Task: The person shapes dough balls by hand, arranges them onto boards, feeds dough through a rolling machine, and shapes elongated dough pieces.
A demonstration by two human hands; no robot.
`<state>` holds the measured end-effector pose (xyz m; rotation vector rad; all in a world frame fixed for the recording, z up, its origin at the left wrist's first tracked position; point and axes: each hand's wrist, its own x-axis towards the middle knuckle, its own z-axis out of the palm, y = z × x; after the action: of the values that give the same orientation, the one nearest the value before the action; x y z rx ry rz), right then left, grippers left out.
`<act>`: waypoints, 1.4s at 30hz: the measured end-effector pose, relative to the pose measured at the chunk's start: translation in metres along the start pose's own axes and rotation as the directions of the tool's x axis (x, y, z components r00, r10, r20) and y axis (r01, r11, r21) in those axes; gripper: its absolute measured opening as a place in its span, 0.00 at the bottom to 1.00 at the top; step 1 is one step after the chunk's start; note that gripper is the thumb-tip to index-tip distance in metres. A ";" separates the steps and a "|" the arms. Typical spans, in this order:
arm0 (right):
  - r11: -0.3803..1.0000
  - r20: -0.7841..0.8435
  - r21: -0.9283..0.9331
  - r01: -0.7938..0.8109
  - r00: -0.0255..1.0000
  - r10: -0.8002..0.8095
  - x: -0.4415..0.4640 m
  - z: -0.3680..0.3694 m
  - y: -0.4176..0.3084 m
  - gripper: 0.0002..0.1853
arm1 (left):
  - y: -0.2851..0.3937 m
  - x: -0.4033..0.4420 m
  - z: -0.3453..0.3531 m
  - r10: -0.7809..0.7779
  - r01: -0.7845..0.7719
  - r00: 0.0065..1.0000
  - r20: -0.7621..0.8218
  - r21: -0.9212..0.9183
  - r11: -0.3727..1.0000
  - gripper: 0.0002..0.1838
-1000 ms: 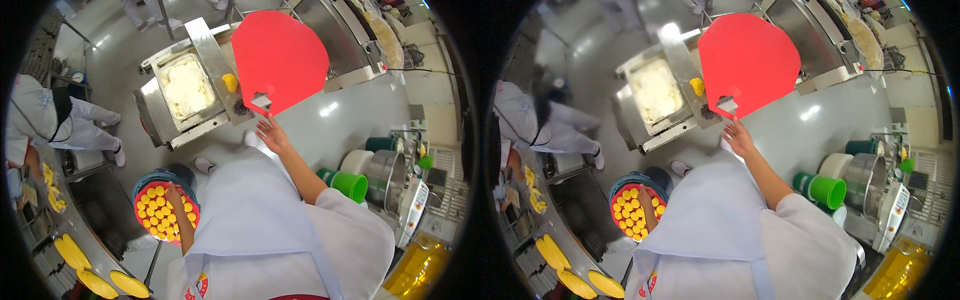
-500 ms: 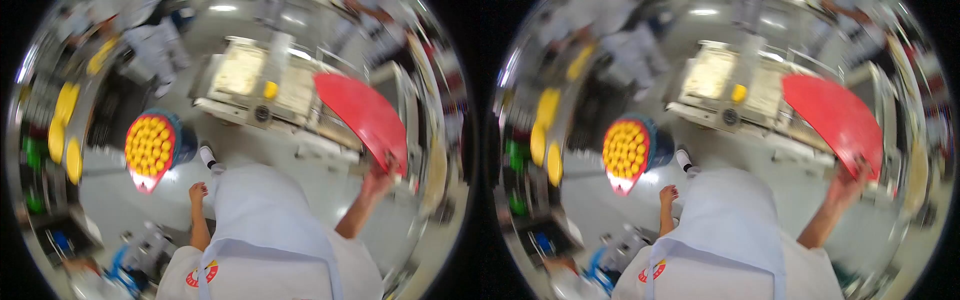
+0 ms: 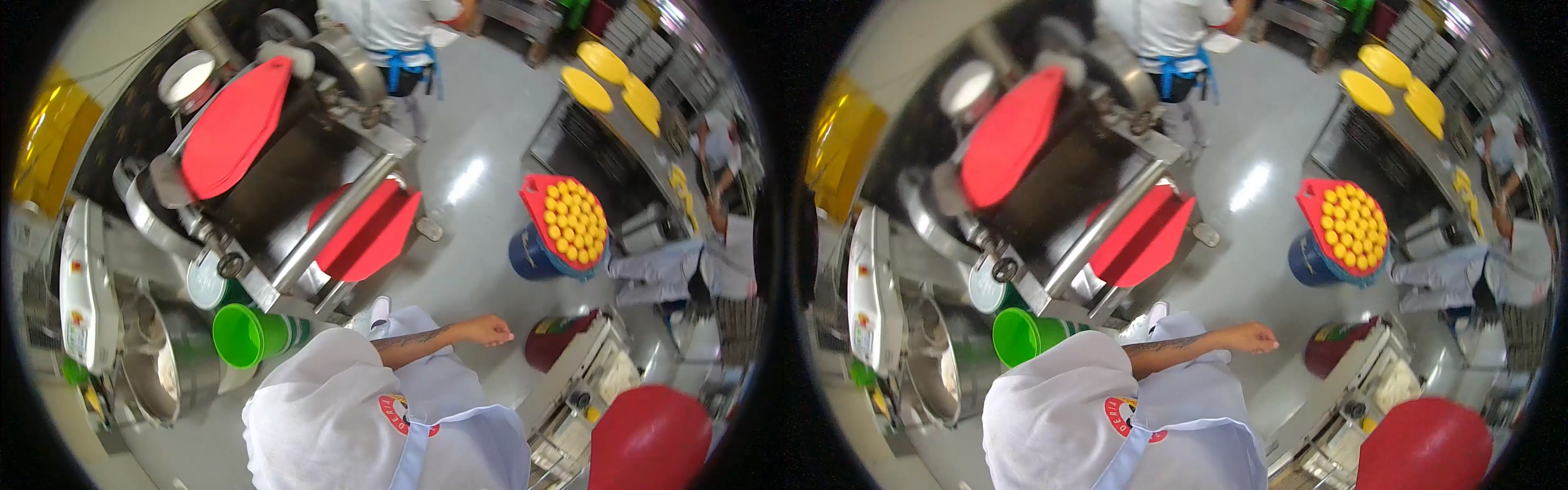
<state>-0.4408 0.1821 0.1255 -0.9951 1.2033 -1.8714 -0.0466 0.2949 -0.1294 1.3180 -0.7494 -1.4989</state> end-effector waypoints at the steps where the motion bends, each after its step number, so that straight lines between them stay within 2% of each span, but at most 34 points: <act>1: 0.999 0.073 0.036 -0.022 0.997 0.020 0.004 0.013 0.002 0.21 | 0.020 -0.022 -0.001 0.007 -0.008 1.000 -0.027 -0.045 0.999 0.25; 3: 0.991 0.239 0.108 -0.079 0.970 0.052 0.008 0.048 0.003 0.21 | 0.073 -0.072 -0.016 0.023 -0.032 0.998 -0.064 -0.133 0.991 0.27; 4: 0.983 0.331 0.144 -0.115 0.942 0.062 0.007 0.068 0.005 0.21 | 0.084 -0.090 -0.028 0.078 -0.097 0.993 -0.093 -0.224 0.970 0.29; 6: 0.950 0.553 0.192 -0.247 0.827 0.103 0.002 0.113 0.010 0.22 | 0.101 -0.124 -0.054 0.177 -0.226 0.971 -0.159 -0.383 0.896 0.35; 8: 0.864 0.847 0.197 -0.464 0.524 0.088 -0.018 0.179 0.026 0.22 | 0.118 -0.165 -0.090 0.351 -0.426 0.903 -0.247 -0.607 0.671 0.37; 9: 0.742 0.962 0.218 -0.634 0.268 -0.053 -0.061 0.232 0.029 0.17 | 0.128 -0.187 -0.109 0.425 -0.499 0.855 -0.295 -0.690 0.525 0.37; 10: 0.626 0.982 0.110 -0.772 -0.013 -0.188 -0.107 0.287 0.030 0.16 | 0.135 -0.213 -0.127 0.448 -0.587 0.786 -0.426 -0.743 0.323 0.35; 11: 0.630 0.994 0.045 -0.775 -0.029 -0.107 -0.150 0.332 0.030 0.17 | 0.143 -0.242 -0.149 0.441 -0.650 0.710 -0.549 -0.751 0.111 0.34; 12: 0.625 0.999 -0.019 -0.780 -0.044 -0.025 -0.192 0.376 0.030 0.24 | 0.144 -0.273 -0.175 0.408 -0.723 0.643 -0.647 -0.689 0.046 0.31; 13: 0.562 0.979 -0.134 -0.816 -0.196 -0.051 -0.226 0.421 0.038 0.22 | 0.140 -0.303 -0.195 0.366 -0.783 0.573 -0.733 -0.621 -0.019 0.29; 14: 0.591 0.970 -0.219 -0.776 -0.108 0.218 -0.271 0.460 0.032 0.20 | 0.124 -0.327 -0.215 0.331 -0.833 0.519 -0.788 -0.554 -0.012 0.27; 15: 0.540 0.949 -0.316 -0.780 -0.271 0.163 -0.314 0.501 0.029 0.17 | 0.119 -0.353 -0.227 0.270 -0.886 0.444 -0.854 -0.463 -0.009 0.29; 16: 0.505 0.899 -0.416 -0.756 -0.426 0.103 -0.357 0.543 0.025 0.22 | 0.115 -0.378 -0.238 0.204 -0.929 0.363 -0.909 -0.371 0.000 0.32; 17: 0.524 0.881 -0.446 -0.725 -0.458 0.117 -0.398 0.584 0.033 0.27 | 0.120 -0.401 -0.247 0.157 -0.969 0.244 -0.957 -0.245 0.013 0.33; 18: 0.548 0.841 -0.517 -0.657 -0.508 0.185 -0.442 0.609 0.019 0.29 | 0.121 -0.418 -0.261 0.118 -0.986 0.167 -0.979 -0.168 0.004 0.33; 19: 0.491 0.792 -0.555 -0.672 -0.607 0.064 -0.481 0.638 0.015 0.30 | 0.116 -0.425 -0.281 0.094 -1.000 0.011 -0.996 -0.012 -0.008 0.32; 20: 0.430 0.730 -0.593 -0.681 -0.680 -0.068 -0.510 0.654 0.020 0.32 | 0.117 -0.431 -0.301 0.051 -0.997 -0.081 -0.995 0.080 -0.023 0.32; 21: 0.449 0.766 -0.562 -0.695 -0.641 -0.034 -0.525 0.655 0.029 0.33 | 0.119 -0.437 -0.323 0.018 -0.984 -0.174 -0.985 0.173 -0.034 0.31; 23: 0.493 0.837 -0.492 -0.718 -0.546 0.039 -0.544 0.655 0.042 0.36 | 0.117 -0.448 -0.371 -0.017 -0.958 -0.283 -0.959 0.283 -0.039 0.30; 25: 0.475 0.806 -0.530 -0.702 -0.592 0.024 -0.529 0.615 0.053 0.36 | 0.114 -0.453 -0.419 -0.068 -0.936 -0.349 -0.935 0.351 -0.021 0.29; 27: 0.642 0.783 -0.521 -0.562 -0.614 0.098 -0.497 0.570 0.094 0.36 | 0.112 -0.456 -0.459 -0.145 -0.918 -0.394 -0.908 0.394 0.028 0.29; 29: 0.651 0.732 -0.617 -0.442 -0.627 0.267 -0.446 0.524 0.144 0.37 | 0.111 -0.454 -0.491 -0.203 -0.907 -0.413 -0.888 0.420 0.011 0.28; 31: 0.511 0.705 -0.708 -0.488 -0.540 0.460 -0.383 0.469 0.187 0.34 | 0.129 -0.448 -0.509 -0.245 -0.898 -0.427 -0.870 0.441 0.001 0.26; 34: 0.507 0.723 -0.643 -0.574 -0.237 0.648 -0.288 0.371 0.250 0.32 | 0.122 -0.440 -0.548 -0.303 -0.887 -0.428 -0.852 0.460 -0.042 0.25; 36: 0.475 0.686 -0.548 -0.689 -0.045 0.726 -0.235 0.296 0.284 0.32 | 0.101 -0.438 -0.567 -0.318 -0.920 -0.378 -0.869 0.391 0.026 0.25; 38: 0.409 0.571 -0.435 -0.802 0.106 0.814 -0.188 0.211 0.316 0.30 | 0.119 -0.433 -0.525 -0.205 -0.993 -0.106 -0.973 0.112 -0.018 0.28; 41: 0.330 0.253 -0.287 -0.899 0.261 0.932 -0.164 0.119 0.330 0.29 | 0.157 -0.389 -0.410 -0.015 -0.922 0.073 -0.997 -0.073 0.380 0.28; 42: 0.320 0.091 -0.201 -0.926 0.307 0.947 -0.162 0.067 0.333 0.29 | 0.169 -0.362 -0.373 0.034 -0.846 0.181 -0.983 -0.138 0.515 0.28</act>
<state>-0.2590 0.1819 -0.2037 -0.2842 1.3329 -0.7042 0.3378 0.6268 0.0719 0.8802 0.2266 -0.1506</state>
